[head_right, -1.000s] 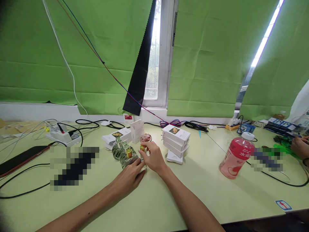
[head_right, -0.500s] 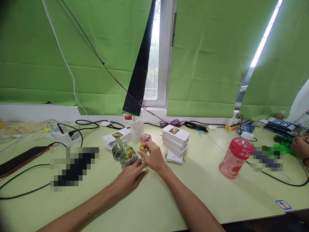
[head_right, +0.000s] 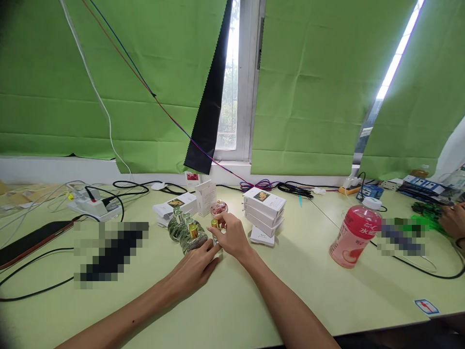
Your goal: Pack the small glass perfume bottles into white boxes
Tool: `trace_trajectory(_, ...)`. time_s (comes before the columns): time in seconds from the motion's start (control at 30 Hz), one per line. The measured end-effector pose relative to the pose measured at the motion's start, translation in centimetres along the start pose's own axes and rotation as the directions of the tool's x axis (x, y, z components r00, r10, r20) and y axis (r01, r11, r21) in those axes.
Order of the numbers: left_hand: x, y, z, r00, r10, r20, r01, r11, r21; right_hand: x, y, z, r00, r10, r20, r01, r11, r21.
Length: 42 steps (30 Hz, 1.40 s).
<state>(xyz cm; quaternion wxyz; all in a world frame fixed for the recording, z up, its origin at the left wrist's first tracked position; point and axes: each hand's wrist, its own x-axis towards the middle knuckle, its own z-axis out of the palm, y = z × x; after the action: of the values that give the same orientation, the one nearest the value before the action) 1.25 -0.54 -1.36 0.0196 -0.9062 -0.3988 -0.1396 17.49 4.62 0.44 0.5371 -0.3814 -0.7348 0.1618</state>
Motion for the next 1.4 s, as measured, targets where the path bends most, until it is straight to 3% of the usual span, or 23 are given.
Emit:
trace_trajectory(1.0, -0.02, -0.11, -0.03, 0.992, 0.110, 0.059, -0.116, 0.987, 0.108, -0.11, -0.69, -0.14, 0.999, 0.052, 0.009, -0.051, 0.998, -0.026)
trace_trajectory(1.4, -0.09, 0.41, -0.33, 0.996, 0.081, 0.046, -0.084, 0.994, 0.066, -0.14, -0.48, -0.13, 0.999, 0.047, 0.007, -0.047, 0.998, -0.035)
